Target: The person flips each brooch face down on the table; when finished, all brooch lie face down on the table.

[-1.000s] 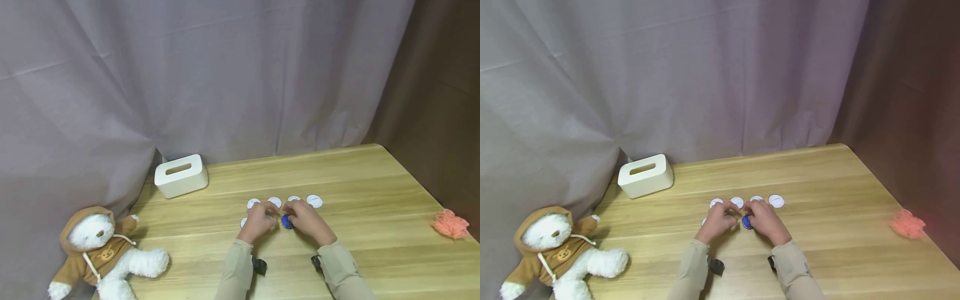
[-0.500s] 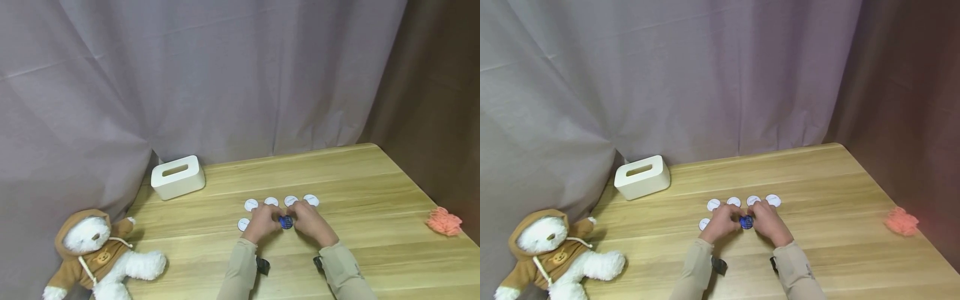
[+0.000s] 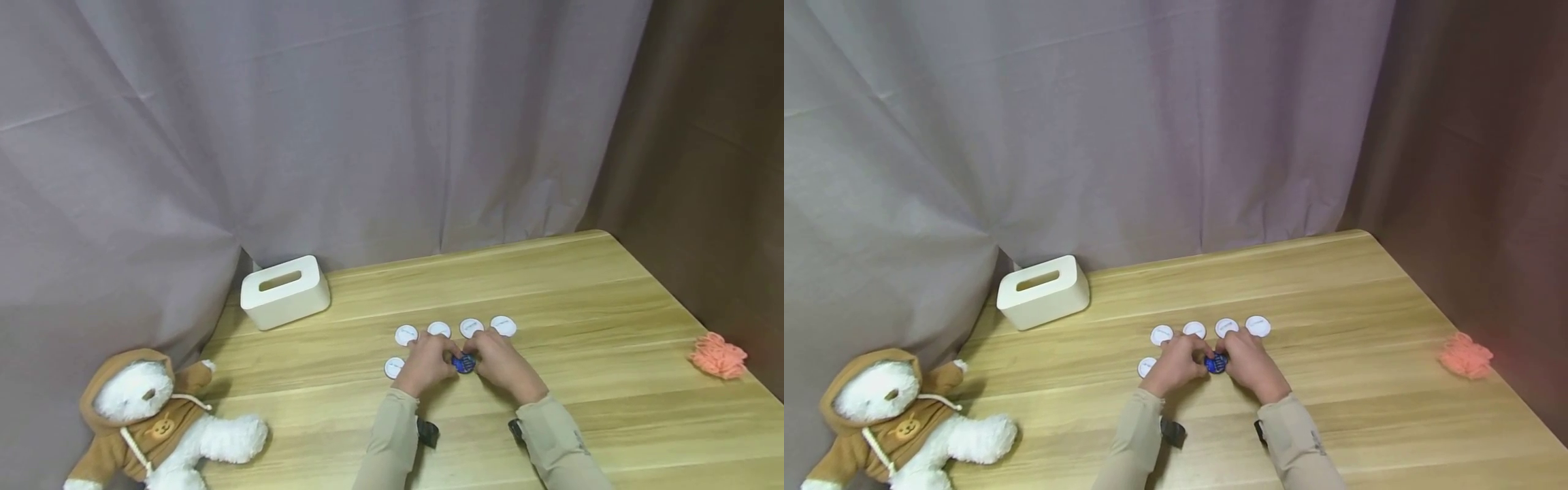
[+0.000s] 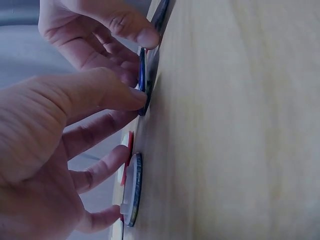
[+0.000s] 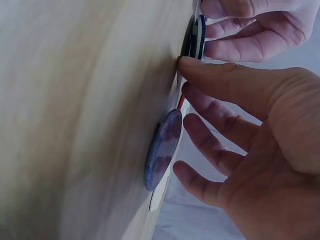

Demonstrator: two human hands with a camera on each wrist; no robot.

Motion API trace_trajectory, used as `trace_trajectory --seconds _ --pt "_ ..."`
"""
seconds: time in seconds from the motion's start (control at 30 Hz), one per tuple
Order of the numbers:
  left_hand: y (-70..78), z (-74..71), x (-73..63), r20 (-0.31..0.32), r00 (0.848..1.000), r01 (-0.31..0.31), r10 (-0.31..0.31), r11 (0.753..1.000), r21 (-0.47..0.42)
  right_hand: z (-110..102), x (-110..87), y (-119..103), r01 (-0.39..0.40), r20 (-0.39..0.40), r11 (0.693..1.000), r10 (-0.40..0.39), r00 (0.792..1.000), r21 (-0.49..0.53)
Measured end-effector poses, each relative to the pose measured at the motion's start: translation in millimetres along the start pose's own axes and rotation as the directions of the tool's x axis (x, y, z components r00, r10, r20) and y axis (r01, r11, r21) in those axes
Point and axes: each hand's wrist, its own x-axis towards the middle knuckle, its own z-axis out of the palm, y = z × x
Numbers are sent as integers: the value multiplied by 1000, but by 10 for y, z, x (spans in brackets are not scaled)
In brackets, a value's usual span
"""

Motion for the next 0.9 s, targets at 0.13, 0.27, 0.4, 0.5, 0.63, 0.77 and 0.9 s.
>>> trace_trajectory --seconds 0.13,0.27,0.4,0.5,0.63,0.77,0.9 --pt "20 -16 5 16 1000 9 -9 1000 -10 -8 -3 23 6 -3 1000 -6 1000 21" --pt "20 -37 -6 21 1000 16 -15 999 -28 -1 -14 58 58 -27 997 -57 998 44" --pt "-1 -65 -12 9 1000 5 -4 998 -63 -13 -25 66 75 -31 995 -74 997 66" --pt "-20 -88 -13 3 1000 -8 9 995 -104 -29 -25 50 38 -5 996 -38 999 78" --pt "-21 -119 -13 3 1000 -12 13 990 -142 -49 -14 43 12 32 997 -14 999 74" --pt "-15 -132 -10 -1 999 -33 33 992 -120 -72 -9 31 -7 53 998 3 999 68" --pt "-11 -135 3 -25 998 -57 56 997 -60 -83 -1 31 -5 47 998 2 999 55"
